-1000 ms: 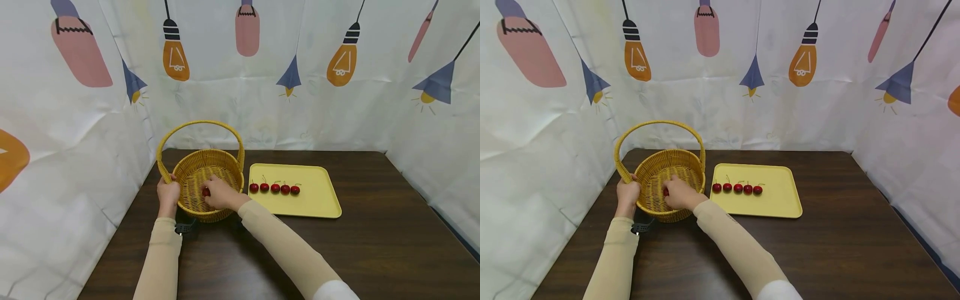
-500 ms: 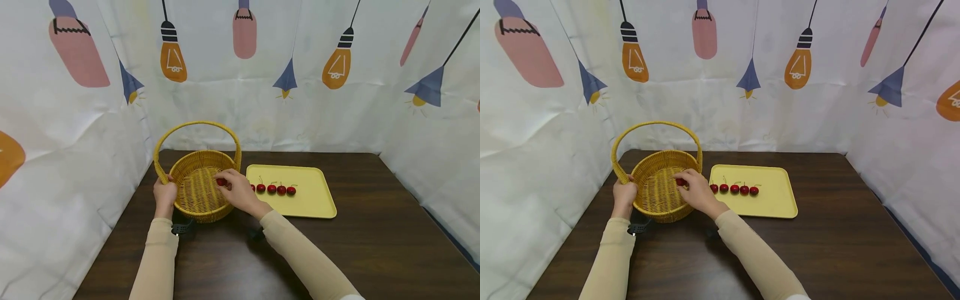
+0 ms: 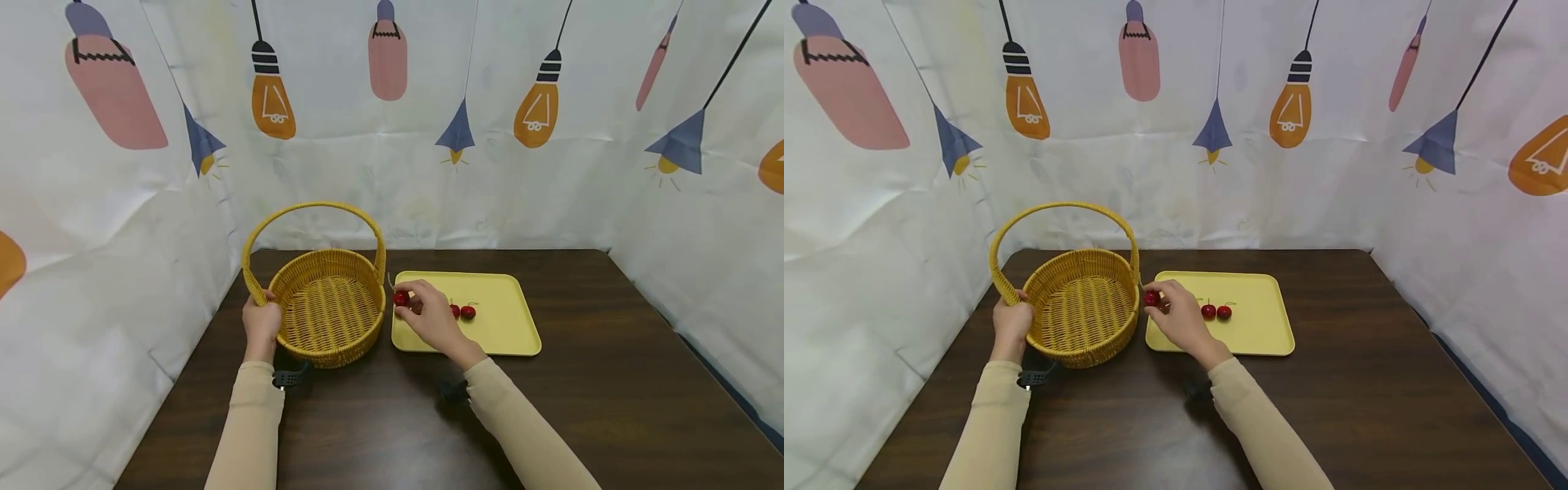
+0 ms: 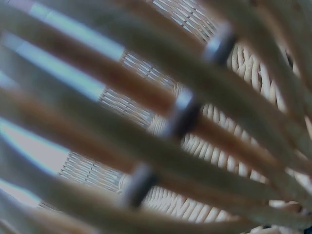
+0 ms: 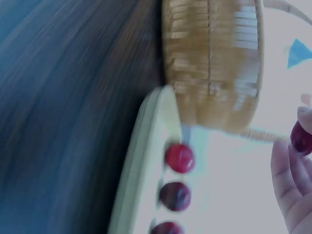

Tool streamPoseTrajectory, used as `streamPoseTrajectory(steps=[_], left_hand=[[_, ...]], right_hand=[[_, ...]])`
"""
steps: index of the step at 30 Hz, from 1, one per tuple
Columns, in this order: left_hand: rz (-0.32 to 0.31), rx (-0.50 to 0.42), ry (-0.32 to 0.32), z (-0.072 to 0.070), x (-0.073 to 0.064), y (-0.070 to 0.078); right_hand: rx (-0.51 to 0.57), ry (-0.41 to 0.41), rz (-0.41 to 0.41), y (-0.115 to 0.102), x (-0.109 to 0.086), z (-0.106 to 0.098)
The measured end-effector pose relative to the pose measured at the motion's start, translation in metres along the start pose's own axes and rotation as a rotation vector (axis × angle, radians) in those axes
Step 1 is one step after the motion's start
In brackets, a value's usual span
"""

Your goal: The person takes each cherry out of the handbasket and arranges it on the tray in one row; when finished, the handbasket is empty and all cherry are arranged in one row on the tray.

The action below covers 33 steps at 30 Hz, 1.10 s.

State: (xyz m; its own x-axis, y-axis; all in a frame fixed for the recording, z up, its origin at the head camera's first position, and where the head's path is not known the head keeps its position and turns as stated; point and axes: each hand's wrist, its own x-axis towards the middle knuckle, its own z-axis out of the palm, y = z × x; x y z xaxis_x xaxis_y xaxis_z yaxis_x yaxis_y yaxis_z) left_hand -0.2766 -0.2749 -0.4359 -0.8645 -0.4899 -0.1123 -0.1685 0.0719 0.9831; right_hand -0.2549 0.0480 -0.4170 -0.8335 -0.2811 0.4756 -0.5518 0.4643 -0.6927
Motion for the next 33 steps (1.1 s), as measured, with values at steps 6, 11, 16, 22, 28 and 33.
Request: streamPoseTrajectory(steps=[6, 11, 16, 22, 28, 33], left_hand=[[-0.015, -0.002, 0.006, 0.0, 0.001, -0.002], [-0.014, -0.001, 0.008, 0.001, 0.001, -0.002], [0.004, 0.005, 0.007, 0.001, 0.0, 0.0], [-0.01, 0.003, 0.004, 0.002, -0.001, 0.001], [-0.017, -0.013, 0.006, 0.001, -0.001, 0.001], [-0.02, -0.023, 0.027, -0.002, 0.0, 0.002]], right_hand=[[-0.008, 0.101, 0.118, 0.026, -0.011, -0.024], [-0.054, 0.15, 0.203, 0.051, -0.02, -0.043], [-0.064, 0.17, 0.308, 0.072, -0.026, -0.062], [-0.083, 0.188, 0.413, 0.093, -0.037, -0.087], [-0.143, 0.15, 0.476, 0.11, -0.045, -0.101], [-0.163, 0.088, 0.544, 0.121, -0.048, -0.104]])
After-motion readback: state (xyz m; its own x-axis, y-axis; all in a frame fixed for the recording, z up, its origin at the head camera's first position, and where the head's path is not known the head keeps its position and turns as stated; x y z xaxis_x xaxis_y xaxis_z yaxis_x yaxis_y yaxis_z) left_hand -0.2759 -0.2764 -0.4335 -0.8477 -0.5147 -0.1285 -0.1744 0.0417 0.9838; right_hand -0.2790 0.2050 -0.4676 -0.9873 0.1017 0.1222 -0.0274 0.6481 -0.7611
